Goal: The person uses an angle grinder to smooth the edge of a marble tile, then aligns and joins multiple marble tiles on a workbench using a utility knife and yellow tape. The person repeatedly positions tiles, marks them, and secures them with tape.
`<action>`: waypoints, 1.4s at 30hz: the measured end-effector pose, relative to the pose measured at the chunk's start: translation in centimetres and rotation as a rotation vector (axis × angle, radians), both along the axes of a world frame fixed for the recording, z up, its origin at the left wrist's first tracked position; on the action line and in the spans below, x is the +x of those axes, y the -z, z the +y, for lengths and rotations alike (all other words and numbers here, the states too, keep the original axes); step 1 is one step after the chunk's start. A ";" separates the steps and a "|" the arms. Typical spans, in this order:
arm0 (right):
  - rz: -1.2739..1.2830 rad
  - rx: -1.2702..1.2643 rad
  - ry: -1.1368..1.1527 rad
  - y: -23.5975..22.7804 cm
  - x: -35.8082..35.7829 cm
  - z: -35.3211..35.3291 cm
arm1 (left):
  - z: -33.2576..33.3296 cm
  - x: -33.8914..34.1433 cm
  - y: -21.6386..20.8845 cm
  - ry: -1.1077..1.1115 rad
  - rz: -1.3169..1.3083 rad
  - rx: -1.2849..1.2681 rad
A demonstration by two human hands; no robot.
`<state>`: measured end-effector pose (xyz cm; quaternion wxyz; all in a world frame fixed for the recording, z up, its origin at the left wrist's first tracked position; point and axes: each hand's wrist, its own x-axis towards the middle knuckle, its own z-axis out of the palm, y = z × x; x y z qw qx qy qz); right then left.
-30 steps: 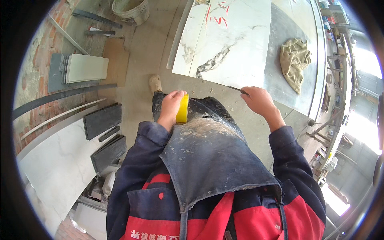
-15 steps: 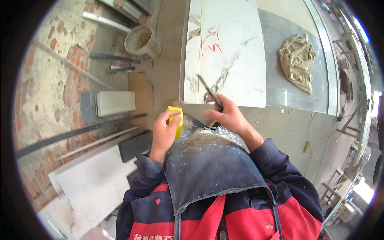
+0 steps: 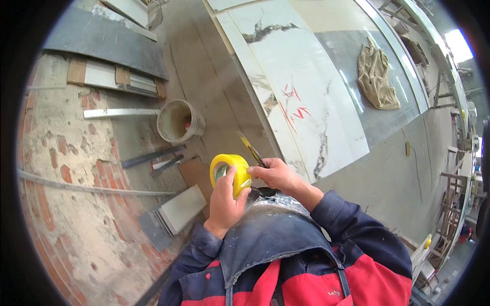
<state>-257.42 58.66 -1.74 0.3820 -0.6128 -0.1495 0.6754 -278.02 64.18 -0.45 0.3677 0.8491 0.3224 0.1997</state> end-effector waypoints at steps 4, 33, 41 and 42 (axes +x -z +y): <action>-0.332 0.093 -0.027 -2.6 -2.5 5.3 | 6.8 -2.6 -0.6 0.059 -0.128 0.013; -1.163 -0.226 0.769 8.1 25.5 27.6 | 63.5 27.9 -0.8 0.199 0.364 -0.537; -0.711 -0.181 1.013 3.4 20.7 41.7 | 74.6 47.6 6.9 0.895 0.673 -0.140; -0.680 -0.195 1.041 2.9 20.2 44.3 | 75.2 49.3 7.4 1.007 0.692 -0.077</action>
